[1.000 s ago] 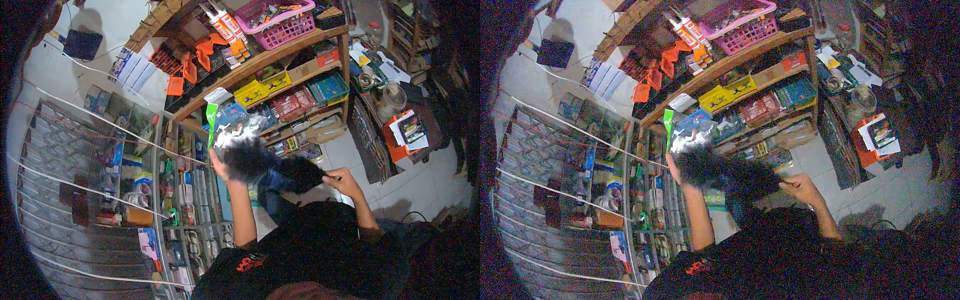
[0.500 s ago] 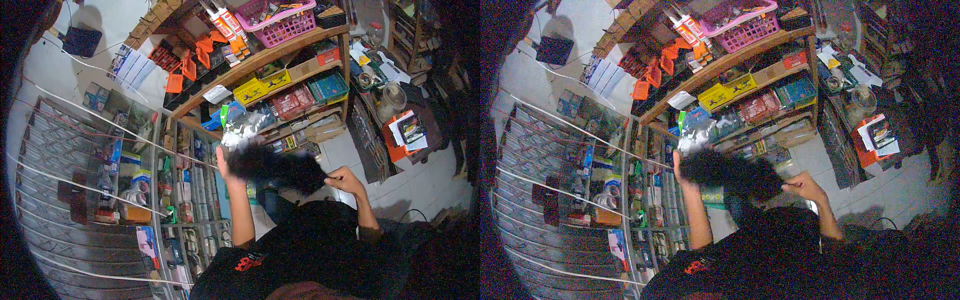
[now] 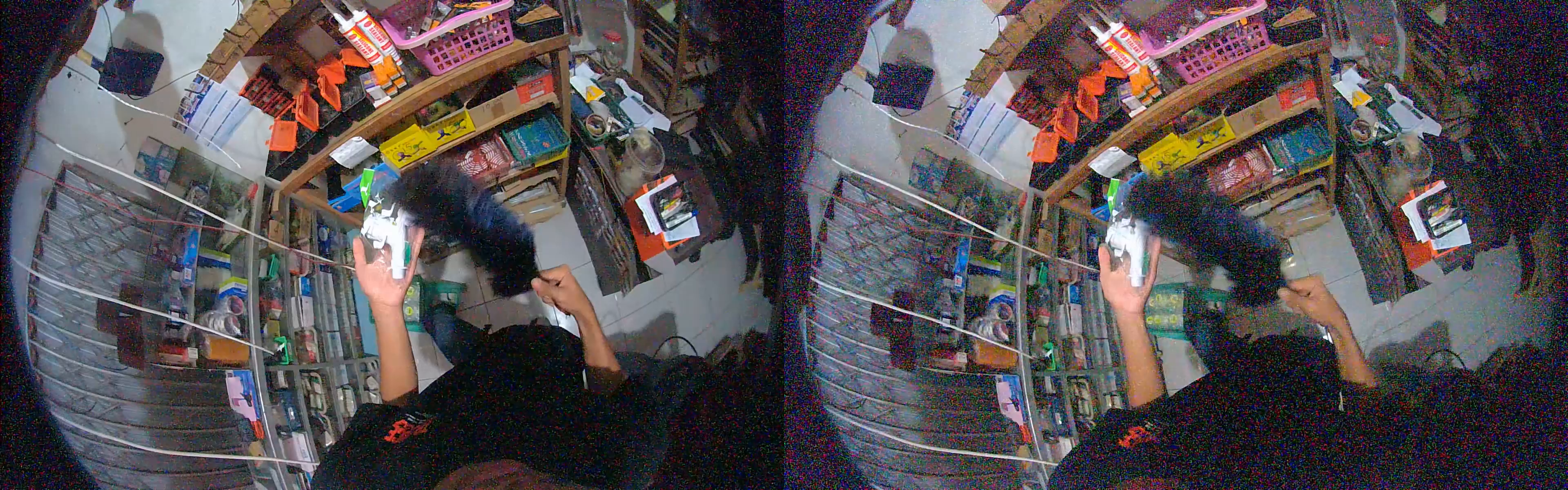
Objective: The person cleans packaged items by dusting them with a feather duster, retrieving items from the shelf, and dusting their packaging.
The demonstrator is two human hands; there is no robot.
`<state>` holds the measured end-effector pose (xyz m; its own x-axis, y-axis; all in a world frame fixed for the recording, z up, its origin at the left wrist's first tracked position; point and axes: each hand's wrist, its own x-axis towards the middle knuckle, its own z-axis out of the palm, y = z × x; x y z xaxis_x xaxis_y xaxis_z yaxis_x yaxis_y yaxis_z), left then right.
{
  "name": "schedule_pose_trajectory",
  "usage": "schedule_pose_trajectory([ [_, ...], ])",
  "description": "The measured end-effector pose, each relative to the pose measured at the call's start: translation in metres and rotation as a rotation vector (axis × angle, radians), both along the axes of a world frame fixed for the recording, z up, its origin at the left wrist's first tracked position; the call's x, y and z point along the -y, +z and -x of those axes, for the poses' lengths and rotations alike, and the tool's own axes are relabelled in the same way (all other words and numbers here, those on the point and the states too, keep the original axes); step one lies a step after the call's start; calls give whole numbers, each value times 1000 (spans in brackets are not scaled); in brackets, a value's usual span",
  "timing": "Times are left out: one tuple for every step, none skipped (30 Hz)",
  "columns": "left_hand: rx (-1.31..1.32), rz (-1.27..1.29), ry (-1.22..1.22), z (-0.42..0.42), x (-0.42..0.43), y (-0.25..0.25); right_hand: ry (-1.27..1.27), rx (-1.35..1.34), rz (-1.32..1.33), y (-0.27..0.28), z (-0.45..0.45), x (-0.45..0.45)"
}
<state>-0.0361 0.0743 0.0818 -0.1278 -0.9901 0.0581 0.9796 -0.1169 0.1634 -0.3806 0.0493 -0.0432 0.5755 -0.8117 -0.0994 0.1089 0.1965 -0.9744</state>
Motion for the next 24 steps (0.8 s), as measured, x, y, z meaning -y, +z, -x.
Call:
schedule_pose_trajectory([
  [-6,136,-138,-9,-1,-8,61,-33,80,-2,2,2],
  [233,-168,205,-3,3,-4,122,-66,159,-3,3,5],
  [119,-111,280,33,1,26,183,-97,239,2,3,6],
  [270,-105,275,24,3,17,123,-121,258,11,2,3],
  [420,-99,271,15,6,14,60,-69,170,11,-1,2],
  [-19,162,-180,4,3,16,-3,-17,81,9,-3,0],
  [-74,-62,68,8,-1,10,-65,34,-8,9,-4,-1],
  [-56,43,20,7,0,8,6,-9,72,10,-2,1],
  [-39,148,-29,8,1,7,77,-54,151,12,1,5],
  [131,58,137,13,3,6,149,-98,227,13,4,7],
  [303,-33,301,31,3,21,154,-99,246,10,4,6],
  [204,-119,371,45,0,36,158,-98,265,6,2,6],
  [118,-3,176,30,1,23,163,-97,285,4,1,6],
  [32,111,-19,2,1,0,85,-44,190,5,-1,4],
  [-56,225,-212,0,2,6,9,8,95,6,-6,0],
  [-61,76,9,9,-1,8,-67,60,0,8,-8,-2],
  [41,5,45,12,-1,12,9,3,44,10,-6,0],
  [86,22,77,9,0,10,85,-53,88,12,-1,3],
  [132,39,108,7,0,8,159,-108,131,13,2,5],
  [259,-58,247,13,5,7,158,-102,205,11,2,6],
  [88,-53,329,37,1,29,156,-95,278,7,1,7],
  [271,-68,322,24,3,16,153,-87,350,5,-1,7],
  [452,-83,314,15,6,15,93,-69,239,3,-1,6],
  [37,102,-62,7,-1,17,35,-51,129,3,-2,4],
])
